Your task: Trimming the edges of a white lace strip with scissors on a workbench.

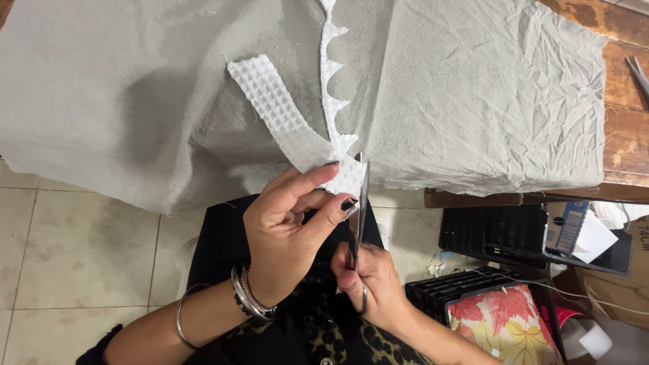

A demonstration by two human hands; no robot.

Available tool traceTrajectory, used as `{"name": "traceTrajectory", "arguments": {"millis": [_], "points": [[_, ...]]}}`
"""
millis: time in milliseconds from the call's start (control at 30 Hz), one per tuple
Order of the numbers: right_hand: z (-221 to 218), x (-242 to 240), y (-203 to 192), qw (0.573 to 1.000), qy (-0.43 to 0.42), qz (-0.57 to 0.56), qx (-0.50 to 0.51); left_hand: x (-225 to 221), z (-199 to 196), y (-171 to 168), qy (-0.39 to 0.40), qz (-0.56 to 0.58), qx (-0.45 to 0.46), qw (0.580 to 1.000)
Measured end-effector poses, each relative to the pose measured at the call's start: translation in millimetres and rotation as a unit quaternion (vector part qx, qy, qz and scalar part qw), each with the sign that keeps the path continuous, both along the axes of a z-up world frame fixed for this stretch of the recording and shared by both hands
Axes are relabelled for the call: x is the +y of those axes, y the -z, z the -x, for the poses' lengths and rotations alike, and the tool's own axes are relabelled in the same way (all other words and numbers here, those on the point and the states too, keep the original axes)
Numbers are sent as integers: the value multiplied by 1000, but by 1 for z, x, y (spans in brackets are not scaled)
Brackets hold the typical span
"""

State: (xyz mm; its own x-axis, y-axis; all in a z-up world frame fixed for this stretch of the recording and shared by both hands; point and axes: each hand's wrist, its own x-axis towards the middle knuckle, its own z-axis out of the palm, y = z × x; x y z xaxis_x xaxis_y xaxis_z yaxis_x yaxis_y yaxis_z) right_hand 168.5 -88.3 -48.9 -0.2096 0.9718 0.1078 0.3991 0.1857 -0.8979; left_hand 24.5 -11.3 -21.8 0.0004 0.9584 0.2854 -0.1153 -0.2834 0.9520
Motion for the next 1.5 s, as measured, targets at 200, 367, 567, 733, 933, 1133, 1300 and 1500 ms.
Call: {"name": "traceTrajectory", "arguments": {"millis": [200, 367, 567, 733, 933, 1133, 1300, 1500], "points": [[1, -1, 4, 1000, 0, 6, 10, 1, 1, 0, 9, 4, -11, 1000], [-4, -3, 7, 1000, -2, 5, -9, 2, 3, -3, 19, 3, -34, 999], [-8, -3, 9, 999, 1, 7, -39, 4, 7, -9, 36, -10, -67, 997], [-10, -3, 8, 998, -7, -2, -55, 6, 9, -11, 20, -7, -48, 999], [-12, -2, 7, 998, -1, -6, -64, 8, 15, -20, 17, -23, -16, 999], [-9, 5, -4, 998, -24, -10, -62, 8, 22, -23, 39, -5, 23, 999], [-10, 9, -6, 997, -29, -10, -69, 10, 28, -19, 54, -18, 78, 995], [-12, 10, -7, 996, -28, -25, -76, 12, 35, -27, 61, -40, 70, 995]]}}
